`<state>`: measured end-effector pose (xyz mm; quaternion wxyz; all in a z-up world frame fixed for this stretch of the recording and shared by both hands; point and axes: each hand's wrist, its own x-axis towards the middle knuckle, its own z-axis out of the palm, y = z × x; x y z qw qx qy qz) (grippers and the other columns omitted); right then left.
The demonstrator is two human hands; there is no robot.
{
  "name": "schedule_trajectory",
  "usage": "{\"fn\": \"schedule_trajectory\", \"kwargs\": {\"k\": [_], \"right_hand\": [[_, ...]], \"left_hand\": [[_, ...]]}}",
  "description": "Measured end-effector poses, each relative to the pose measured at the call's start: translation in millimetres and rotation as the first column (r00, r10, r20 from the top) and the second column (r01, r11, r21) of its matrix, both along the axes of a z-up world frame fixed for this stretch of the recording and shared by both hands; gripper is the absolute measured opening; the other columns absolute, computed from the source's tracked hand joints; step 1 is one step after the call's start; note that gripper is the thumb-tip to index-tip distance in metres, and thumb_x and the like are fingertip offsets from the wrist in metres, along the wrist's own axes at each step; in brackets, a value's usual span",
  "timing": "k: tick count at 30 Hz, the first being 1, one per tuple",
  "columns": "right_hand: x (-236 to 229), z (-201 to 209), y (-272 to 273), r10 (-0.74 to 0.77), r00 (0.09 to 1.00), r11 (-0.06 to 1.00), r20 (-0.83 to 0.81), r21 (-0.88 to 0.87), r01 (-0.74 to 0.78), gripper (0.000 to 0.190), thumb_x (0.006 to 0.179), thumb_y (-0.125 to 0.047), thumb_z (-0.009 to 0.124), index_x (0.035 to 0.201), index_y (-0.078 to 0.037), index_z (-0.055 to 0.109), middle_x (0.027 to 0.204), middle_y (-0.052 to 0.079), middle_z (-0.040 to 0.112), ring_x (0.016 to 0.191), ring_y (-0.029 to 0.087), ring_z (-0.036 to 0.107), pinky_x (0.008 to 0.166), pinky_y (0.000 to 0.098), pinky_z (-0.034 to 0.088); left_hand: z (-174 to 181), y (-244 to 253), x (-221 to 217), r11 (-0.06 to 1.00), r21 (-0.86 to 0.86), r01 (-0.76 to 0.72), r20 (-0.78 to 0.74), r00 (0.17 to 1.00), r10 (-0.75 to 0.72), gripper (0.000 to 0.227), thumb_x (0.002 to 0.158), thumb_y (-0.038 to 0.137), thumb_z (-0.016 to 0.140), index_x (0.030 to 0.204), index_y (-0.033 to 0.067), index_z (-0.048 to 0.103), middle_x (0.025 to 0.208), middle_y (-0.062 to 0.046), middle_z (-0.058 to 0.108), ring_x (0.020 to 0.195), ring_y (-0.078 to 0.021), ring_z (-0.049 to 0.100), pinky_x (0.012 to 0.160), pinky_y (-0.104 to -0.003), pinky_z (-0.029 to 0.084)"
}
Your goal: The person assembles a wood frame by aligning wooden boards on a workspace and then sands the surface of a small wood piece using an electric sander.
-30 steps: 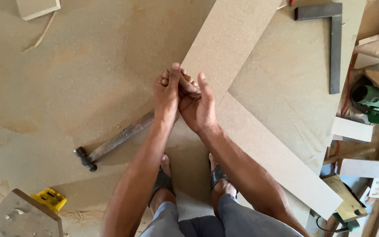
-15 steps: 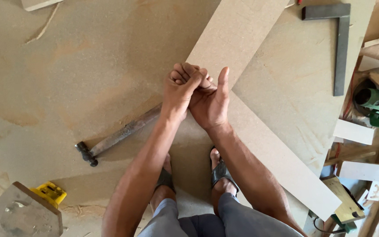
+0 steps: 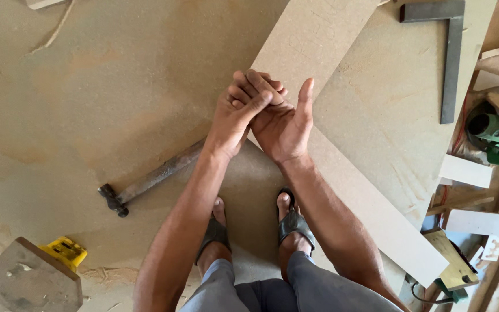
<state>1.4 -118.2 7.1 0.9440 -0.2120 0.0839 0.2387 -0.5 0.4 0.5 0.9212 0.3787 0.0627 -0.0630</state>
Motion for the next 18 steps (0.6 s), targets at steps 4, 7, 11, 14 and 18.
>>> {"fn": "schedule_trajectory", "kwargs": {"k": [4,7,11,14,18], "right_hand": [[-2,-8,2,-0.012,1.000,0.998,0.015,-0.069,0.013,0.101,0.100,-0.076,0.039,0.141,0.014,0.056,0.141,0.028,0.062,0.130,0.034,0.062,0.123,0.0468,0.044],[-5,-12,6,0.018,0.999,0.993,0.040,-0.118,-0.013,0.098,0.101,-0.075,0.039,0.141,0.013,0.056,0.140,0.027,0.061,0.132,0.032,0.061,0.124,0.0454,0.044],[-8,-15,13,0.046,0.997,0.980,0.055,-0.194,-0.035,0.098,0.099,-0.076,0.038,0.141,0.011,0.056,0.142,0.024,0.061,0.133,0.031,0.060,0.125,0.0452,0.043],[-4,-12,6,0.073,0.988,0.985,0.133,-0.162,-0.051,0.101,0.100,-0.080,0.034,0.135,0.011,0.063,0.138,0.024,0.065,0.134,0.035,0.061,0.125,0.0473,0.045],[9,-9,-7,0.069,0.997,0.991,0.029,-0.119,-0.065,0.097,0.098,-0.078,0.028,0.134,0.003,0.067,0.136,0.021,0.068,0.129,0.035,0.063,0.118,0.0499,0.047]], "left_hand": [[-10,-4,0,0.998,0.045,-0.038,0.002,0.999,0.038,0.022,0.094,0.009,0.082,0.106,-0.0026,0.069,0.100,-0.014,0.073,0.097,-0.0210,0.073,0.090,-0.034,0.061],[-15,-10,1,0.992,0.059,-0.116,-0.073,0.990,0.120,0.018,0.092,0.011,0.082,0.096,-0.0015,0.069,0.089,-0.014,0.073,0.084,-0.0203,0.072,0.079,-0.034,0.062],[-20,-13,2,0.975,0.113,-0.190,-0.158,0.966,0.206,0.031,0.089,0.025,0.085,0.082,0.0014,0.066,0.079,-0.016,0.071,0.072,-0.0227,0.072,0.070,-0.040,0.065],[-23,-9,4,0.985,0.039,-0.167,-0.094,0.981,0.170,0.040,0.091,0.037,0.084,0.088,0.0007,0.068,0.087,-0.015,0.073,0.081,-0.0232,0.075,0.078,-0.041,0.067],[-15,11,10,0.966,0.222,-0.134,0.025,0.991,0.132,0.047,0.095,0.045,0.067,0.120,0.0051,0.068,0.108,-0.011,0.077,0.097,-0.0173,0.077,0.088,-0.035,0.066]]}}
